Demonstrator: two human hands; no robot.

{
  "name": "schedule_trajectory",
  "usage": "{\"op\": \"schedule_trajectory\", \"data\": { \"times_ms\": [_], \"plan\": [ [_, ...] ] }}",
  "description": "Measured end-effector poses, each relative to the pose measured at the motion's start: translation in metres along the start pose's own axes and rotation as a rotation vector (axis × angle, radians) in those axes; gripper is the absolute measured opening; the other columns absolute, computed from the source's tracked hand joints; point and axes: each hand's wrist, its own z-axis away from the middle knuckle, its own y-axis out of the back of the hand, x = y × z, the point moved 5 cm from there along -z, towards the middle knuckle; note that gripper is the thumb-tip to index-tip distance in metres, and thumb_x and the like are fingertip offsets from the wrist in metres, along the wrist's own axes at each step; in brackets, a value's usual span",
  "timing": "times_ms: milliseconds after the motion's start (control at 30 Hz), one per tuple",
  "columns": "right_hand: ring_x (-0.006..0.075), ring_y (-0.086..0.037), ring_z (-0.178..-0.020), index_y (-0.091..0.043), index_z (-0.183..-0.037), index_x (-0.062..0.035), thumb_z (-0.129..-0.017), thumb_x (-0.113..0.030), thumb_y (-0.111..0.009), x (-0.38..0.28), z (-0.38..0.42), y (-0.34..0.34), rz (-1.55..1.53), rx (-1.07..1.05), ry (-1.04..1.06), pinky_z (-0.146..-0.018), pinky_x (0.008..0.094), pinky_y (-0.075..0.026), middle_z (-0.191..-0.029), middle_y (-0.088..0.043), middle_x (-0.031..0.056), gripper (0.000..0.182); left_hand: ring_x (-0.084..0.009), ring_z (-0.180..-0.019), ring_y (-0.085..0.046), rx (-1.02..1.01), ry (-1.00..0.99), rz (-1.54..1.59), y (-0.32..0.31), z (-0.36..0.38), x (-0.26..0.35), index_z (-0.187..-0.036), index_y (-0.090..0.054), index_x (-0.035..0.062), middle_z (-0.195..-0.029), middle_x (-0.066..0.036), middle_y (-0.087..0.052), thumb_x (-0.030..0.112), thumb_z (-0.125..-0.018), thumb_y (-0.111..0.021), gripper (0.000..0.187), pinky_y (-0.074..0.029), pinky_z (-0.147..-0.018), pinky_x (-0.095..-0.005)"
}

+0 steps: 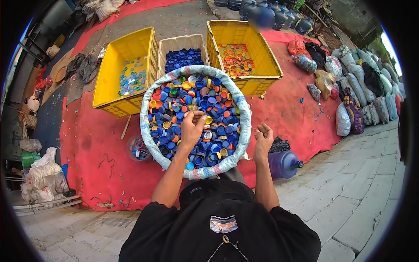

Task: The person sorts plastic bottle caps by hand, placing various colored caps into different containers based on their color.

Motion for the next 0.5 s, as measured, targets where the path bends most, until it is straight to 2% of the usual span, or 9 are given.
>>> {"op": "schedule_trajectory", "data": {
  "times_ms": [133, 167, 267, 300, 400, 433, 500],
  "plan": [
    [0.0223, -0.058, -0.100, -0.056, -0.119, -0.0029, -0.083, -0.003, -0.061, -0.052, 0.049, -0.042, 0.628, 0.024, 0.390, -0.085, 0.0378, -0.047, -0.109, -0.065, 0.0103, 0.037, -0.0119, -0.073, -0.062, -0.077, -0.015, -0.155, 0.013, 0.013, -0.007, -0.098, -0.064, -0.0021, -0.088, -0.009, -0.068, 0.013, -0.085, -0.068, 0.021, -0.051, -0.067, -0.0267],
    [0.0248, -0.057, -0.097, -0.060, -0.115, -0.0054, -0.080, -0.003, -0.064, -0.051, 0.055, -0.049, 0.705, 0.028, 0.559, -0.087, 0.0403, -0.043, -0.103, -0.067, 0.0089, 0.036, -0.0131, -0.073, -0.063, -0.094, -0.029, -0.172, 0.015, 0.015, -0.007, -0.098, -0.064, -0.0019, -0.088, -0.009, -0.069, 0.014, -0.085, -0.069, 0.021, -0.051, -0.067, -0.0275],
    [0.0253, -0.056, -0.097, -0.061, -0.114, -0.0067, -0.076, -0.002, -0.065, -0.066, 0.078, -0.075, 0.932, -0.059, 0.722, -0.087, 0.0404, -0.038, -0.101, -0.068, 0.0077, 0.038, -0.0179, -0.076, -0.064, -0.147, -0.046, -0.239, 0.013, 0.018, -0.010, -0.099, -0.064, -0.0009, -0.089, -0.010, -0.070, 0.013, -0.083, -0.070, 0.022, -0.052, -0.069, -0.0313],
    [0.0243, -0.055, -0.099, -0.062, -0.117, -0.0084, -0.073, -0.003, -0.066, -0.065, 0.082, -0.081, 1.045, -0.071, 0.725, -0.088, 0.0392, -0.033, -0.104, -0.068, 0.0042, 0.044, -0.0197, -0.077, -0.065, -0.163, -0.048, -0.263, 0.011, 0.018, -0.010, -0.099, -0.064, -0.0006, -0.089, -0.011, -0.070, 0.013, -0.082, -0.070, 0.022, -0.052, -0.070, -0.0327],
    [0.0240, -0.053, -0.103, -0.060, -0.123, -0.0091, -0.072, -0.004, -0.066, -0.064, 0.083, -0.093, 1.179, -0.106, 0.746, -0.089, 0.0393, -0.031, -0.107, -0.068, 0.0023, 0.052, -0.0243, -0.083, -0.065, -0.250, -0.121, -0.403, 0.000, 0.020, -0.006, -0.099, -0.064, 0.0001, -0.091, -0.012, -0.070, 0.010, -0.080, -0.070, 0.022, -0.051, -0.076, -0.0373],
    [0.0234, -0.052, -0.106, -0.057, -0.128, -0.0100, -0.072, -0.007, -0.067, -0.063, 0.081, -0.094, 1.228, -0.138, 0.751, -0.090, 0.0421, -0.029, -0.110, -0.067, 0.0009, 0.057, -0.0269, -0.087, -0.064, -0.277, -0.117, -0.359, -0.005, 0.021, -0.005, -0.099, -0.063, 0.0003, -0.092, -0.013, -0.070, 0.009, -0.079, -0.070, 0.022, -0.049, -0.080, -0.0395],
    [0.0226, -0.052, -0.106, -0.056, -0.128, -0.0099, -0.074, -0.010, -0.064, -0.067, 0.076, -0.102, 1.275, -0.207, 0.738, -0.091, 0.0458, -0.027, -0.109, -0.067, 0.0014, 0.055, -0.0284, -0.087, -0.063, -0.308, -0.209, -0.377, -0.014, 0.020, 0.001, -0.098, -0.064, 0.0004, -0.092, -0.013, -0.069, 0.008, -0.078, -0.070, 0.022, -0.048, -0.081, -0.0397]
  ]
}}
